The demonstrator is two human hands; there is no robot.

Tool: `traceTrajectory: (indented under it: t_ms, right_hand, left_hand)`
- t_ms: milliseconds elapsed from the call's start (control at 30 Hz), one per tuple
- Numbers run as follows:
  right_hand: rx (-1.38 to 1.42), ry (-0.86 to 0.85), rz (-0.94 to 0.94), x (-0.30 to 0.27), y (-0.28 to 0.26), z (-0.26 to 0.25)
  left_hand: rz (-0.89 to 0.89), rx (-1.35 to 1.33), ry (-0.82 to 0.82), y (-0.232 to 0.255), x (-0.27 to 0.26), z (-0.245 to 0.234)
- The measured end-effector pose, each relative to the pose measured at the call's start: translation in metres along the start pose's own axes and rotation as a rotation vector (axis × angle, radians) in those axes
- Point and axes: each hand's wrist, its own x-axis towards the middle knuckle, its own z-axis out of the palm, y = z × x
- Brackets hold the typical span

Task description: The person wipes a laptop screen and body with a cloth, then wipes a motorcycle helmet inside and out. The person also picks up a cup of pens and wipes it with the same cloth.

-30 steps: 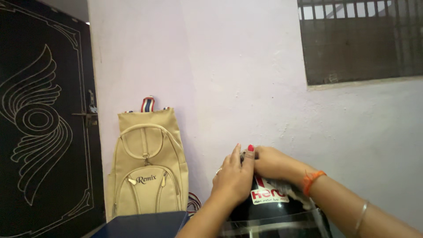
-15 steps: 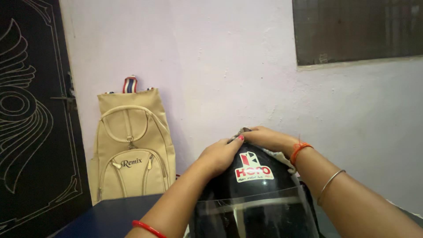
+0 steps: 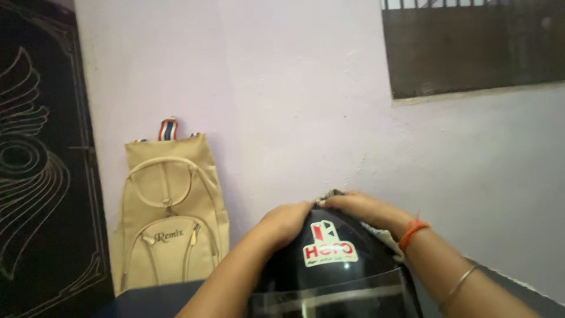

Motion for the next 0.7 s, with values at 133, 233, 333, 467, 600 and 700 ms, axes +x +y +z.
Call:
traceTrajectory:
  t_ms: [133,233,333,467,600,700]
  right_hand:
    - [0.000,0.060,0.048,0.002,0.041,-0.009]
    - [0.235,0.061,0.124,0.004,0.055,-0.012]
    - [0.218,0.131,0.155,-0.008,0.053,-0.009]
    - [0.362,0.208,0.077,-0.047,0.041,-0.003]
    - [0.464,0.389,0.021,-0.078,0.046,0.008]
    - [0.720,0.487,0.036,-0.090,0.067,0.011]
  left_hand:
    - [-0.020,0.048,0.007,0.005,-0.016,-0.007]
    - [-0.043,0.036,0.026,0.011,-0.023,-0.012]
    - [-0.029,0.032,0.070,0.014,-0.030,-0.012]
    - [-0.197,-0.283,0.167,0.017,-0.032,-0.011]
    - [-0.323,-0.509,0.189,0.020,-0.037,-0.010]
    - [-0.302,-0.645,0.157,0.019,-0.055,-0.010]
